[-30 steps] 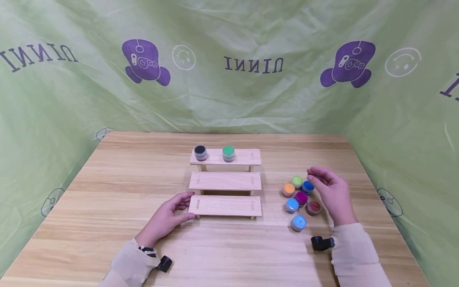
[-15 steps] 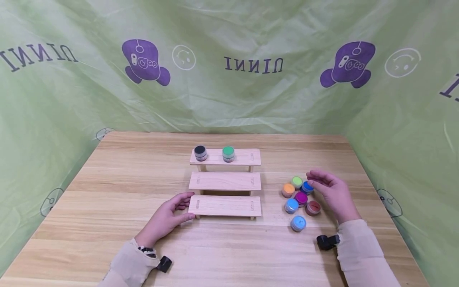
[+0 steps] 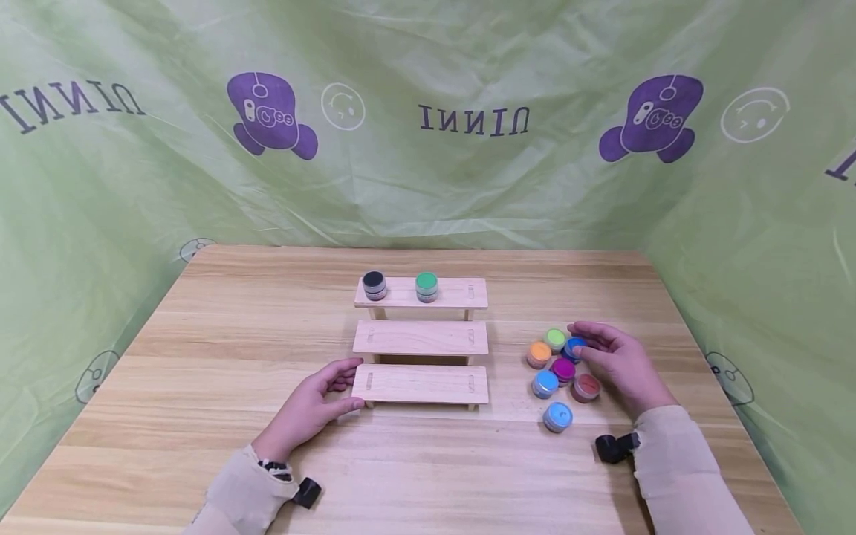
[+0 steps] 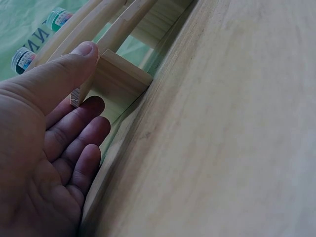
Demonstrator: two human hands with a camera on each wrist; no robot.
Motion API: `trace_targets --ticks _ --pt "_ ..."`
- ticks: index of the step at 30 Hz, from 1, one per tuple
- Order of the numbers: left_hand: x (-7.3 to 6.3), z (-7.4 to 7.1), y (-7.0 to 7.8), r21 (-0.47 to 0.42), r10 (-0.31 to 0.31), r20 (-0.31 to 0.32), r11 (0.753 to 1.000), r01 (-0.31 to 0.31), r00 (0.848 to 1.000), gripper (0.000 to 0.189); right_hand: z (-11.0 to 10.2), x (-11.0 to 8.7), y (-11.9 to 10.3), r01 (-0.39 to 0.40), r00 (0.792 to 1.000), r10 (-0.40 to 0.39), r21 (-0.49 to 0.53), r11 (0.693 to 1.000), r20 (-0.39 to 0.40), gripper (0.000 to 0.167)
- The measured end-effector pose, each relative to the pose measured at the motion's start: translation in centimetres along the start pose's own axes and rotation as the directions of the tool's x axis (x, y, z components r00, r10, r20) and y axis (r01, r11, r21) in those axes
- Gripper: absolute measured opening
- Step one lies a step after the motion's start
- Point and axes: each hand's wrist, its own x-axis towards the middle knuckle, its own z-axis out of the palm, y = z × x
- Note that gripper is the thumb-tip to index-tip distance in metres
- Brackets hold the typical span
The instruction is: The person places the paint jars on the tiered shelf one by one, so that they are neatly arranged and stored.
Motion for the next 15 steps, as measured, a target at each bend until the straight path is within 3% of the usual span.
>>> trace_targets --ticks 15 --pt "-0.02 0.03 -0.08 0.002 0.001 -0.007 1.000 -0.001 1.000 0.064 -0.86 0.02 0.46 -0.047 0.997 0.058 -0.205 0.978 0.047 0.063"
